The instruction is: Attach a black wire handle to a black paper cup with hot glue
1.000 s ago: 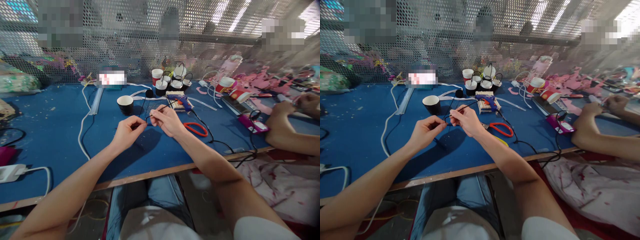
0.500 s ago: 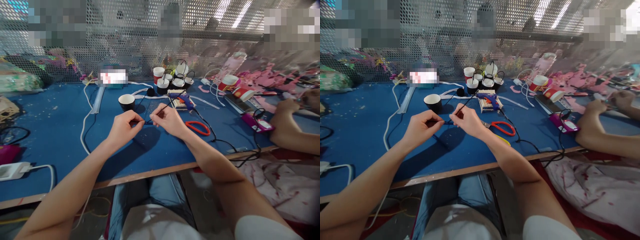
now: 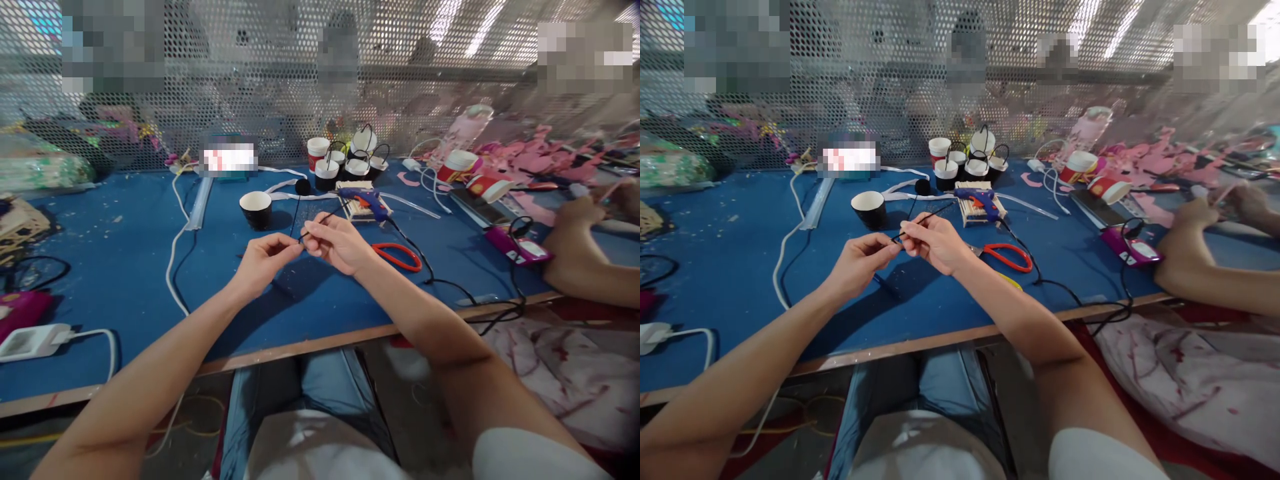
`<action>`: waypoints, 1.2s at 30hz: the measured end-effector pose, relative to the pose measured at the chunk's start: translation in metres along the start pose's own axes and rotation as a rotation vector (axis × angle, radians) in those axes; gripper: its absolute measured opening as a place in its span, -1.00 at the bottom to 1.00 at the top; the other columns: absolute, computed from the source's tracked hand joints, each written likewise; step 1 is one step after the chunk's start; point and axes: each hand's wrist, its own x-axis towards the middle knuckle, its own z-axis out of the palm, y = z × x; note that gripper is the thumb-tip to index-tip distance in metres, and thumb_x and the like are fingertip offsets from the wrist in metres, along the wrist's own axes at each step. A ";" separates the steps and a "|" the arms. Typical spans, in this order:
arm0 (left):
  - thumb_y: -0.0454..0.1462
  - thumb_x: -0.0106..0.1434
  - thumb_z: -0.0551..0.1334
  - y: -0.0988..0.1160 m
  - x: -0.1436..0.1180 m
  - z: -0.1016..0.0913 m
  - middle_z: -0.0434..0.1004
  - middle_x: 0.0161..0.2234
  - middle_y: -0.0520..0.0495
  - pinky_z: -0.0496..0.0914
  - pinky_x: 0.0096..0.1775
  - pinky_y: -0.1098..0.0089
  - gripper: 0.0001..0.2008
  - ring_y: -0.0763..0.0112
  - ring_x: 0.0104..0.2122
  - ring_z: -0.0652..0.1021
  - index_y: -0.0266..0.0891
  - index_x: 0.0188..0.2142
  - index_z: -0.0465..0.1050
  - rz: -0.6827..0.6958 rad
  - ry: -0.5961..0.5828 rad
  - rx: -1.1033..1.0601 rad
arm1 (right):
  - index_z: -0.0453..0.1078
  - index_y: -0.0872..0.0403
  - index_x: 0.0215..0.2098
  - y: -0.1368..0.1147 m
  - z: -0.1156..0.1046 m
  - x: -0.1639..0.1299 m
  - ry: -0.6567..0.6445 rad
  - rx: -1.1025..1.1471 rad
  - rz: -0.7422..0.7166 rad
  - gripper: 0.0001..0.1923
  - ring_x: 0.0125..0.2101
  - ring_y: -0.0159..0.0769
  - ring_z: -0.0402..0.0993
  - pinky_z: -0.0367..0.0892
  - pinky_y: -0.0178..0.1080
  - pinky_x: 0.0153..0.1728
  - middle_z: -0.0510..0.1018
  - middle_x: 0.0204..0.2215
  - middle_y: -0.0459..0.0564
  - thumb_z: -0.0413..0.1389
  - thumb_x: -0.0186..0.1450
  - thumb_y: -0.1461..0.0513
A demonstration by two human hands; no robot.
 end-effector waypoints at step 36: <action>-0.18 0.05 0.33 0.022 0.004 -0.021 0.44 -0.52 0.01 0.31 -0.43 0.42 -0.84 0.50 -0.49 0.41 -0.24 -0.47 0.49 0.150 -0.095 0.175 | 0.28 0.14 -0.54 0.000 0.001 -0.002 -0.096 0.070 0.152 -0.72 -0.56 -0.50 0.35 0.25 -0.42 -0.58 0.44 -0.59 -0.13 0.28 0.06 0.18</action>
